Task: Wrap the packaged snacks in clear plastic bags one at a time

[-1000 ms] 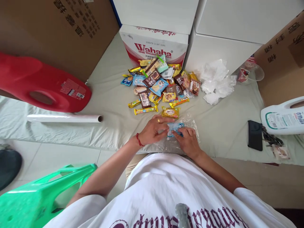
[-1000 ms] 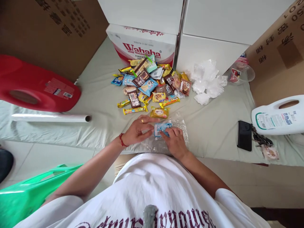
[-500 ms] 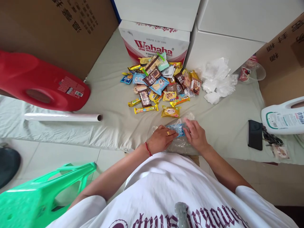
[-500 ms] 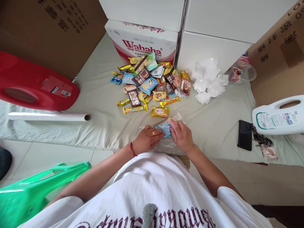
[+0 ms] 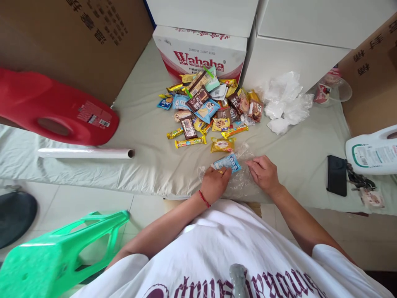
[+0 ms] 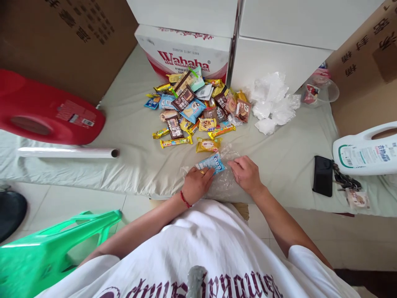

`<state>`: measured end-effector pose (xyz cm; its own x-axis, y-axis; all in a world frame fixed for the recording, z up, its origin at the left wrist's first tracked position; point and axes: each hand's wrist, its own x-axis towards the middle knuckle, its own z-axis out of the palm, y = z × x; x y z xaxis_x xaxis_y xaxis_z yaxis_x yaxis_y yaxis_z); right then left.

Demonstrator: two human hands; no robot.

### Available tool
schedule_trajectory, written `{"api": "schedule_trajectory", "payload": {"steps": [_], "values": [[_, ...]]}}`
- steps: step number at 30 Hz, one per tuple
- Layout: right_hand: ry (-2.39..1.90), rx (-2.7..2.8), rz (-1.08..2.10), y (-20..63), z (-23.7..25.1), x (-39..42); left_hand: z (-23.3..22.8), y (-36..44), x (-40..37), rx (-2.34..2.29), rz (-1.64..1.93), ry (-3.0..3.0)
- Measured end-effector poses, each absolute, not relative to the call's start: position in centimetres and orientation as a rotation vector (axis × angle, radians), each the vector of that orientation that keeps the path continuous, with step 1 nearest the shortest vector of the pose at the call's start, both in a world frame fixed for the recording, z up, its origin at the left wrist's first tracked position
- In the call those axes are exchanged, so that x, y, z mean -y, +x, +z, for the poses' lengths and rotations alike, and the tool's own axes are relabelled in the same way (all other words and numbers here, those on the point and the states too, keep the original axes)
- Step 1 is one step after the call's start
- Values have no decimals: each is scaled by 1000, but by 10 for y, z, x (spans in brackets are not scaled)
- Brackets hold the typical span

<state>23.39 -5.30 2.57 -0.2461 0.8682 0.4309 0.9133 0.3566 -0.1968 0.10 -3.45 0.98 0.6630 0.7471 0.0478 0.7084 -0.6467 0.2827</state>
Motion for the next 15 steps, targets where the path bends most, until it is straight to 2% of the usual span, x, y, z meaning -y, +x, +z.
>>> {"api": "schedule_trajectory", "payload": {"steps": [4,8,12,15], "values": [[-1559,2262,-103,228,25,33,10,3,34,-1170,277,2651],[-1376,2500,-60,227,30,16,10,8,34,-1307,187,2579],[-1283,2493,-85,238,24,21,7,12,36,-1424,119,2478],[-1304,2477,14,248,13,28,6,15,38,-1397,73,2472]]}}
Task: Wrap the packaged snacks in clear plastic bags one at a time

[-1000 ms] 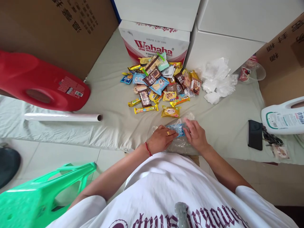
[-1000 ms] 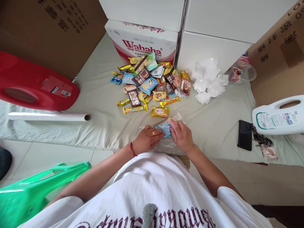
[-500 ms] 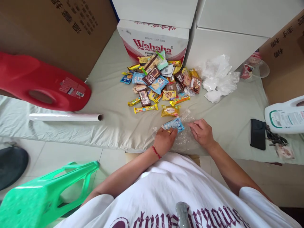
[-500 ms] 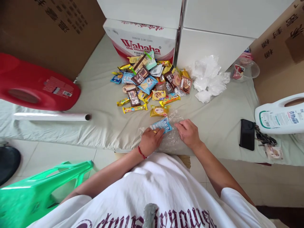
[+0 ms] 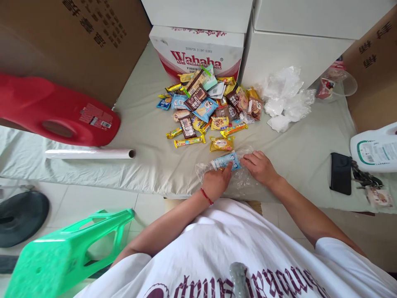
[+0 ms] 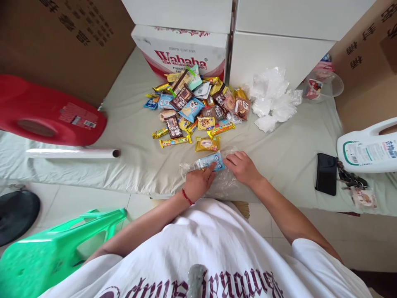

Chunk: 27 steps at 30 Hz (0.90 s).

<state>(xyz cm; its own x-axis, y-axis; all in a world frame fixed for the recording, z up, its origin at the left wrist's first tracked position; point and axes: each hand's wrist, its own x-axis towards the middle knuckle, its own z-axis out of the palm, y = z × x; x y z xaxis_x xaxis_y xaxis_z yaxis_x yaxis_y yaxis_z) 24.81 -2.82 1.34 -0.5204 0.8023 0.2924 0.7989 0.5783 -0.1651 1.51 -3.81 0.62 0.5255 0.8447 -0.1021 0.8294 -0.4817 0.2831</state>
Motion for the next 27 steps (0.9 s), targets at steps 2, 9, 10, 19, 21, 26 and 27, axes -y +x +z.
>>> {"api": "schedule_trajectory", "payload": {"steps": [2,9,10,19,21,26,27], "values": [[-1333,2429,86,254,12,35,7,16,37,-1401,65,2444],[-1219,2349,261,240,32,103,22,9,26,-1281,48,2360],[-1193,2402,258,235,29,113,25,8,24,-1298,32,2360],[-1220,2164,428,222,27,88,43,7,17,-1342,-21,2478],[-1289,2133,479,220,40,61,42,8,16,-1328,-14,2493],[-1550,2318,510,202,39,2,38,10,8,-1280,30,2472],[-1598,2363,520,198,36,-4,36,6,4,-1247,64,2433]]}}
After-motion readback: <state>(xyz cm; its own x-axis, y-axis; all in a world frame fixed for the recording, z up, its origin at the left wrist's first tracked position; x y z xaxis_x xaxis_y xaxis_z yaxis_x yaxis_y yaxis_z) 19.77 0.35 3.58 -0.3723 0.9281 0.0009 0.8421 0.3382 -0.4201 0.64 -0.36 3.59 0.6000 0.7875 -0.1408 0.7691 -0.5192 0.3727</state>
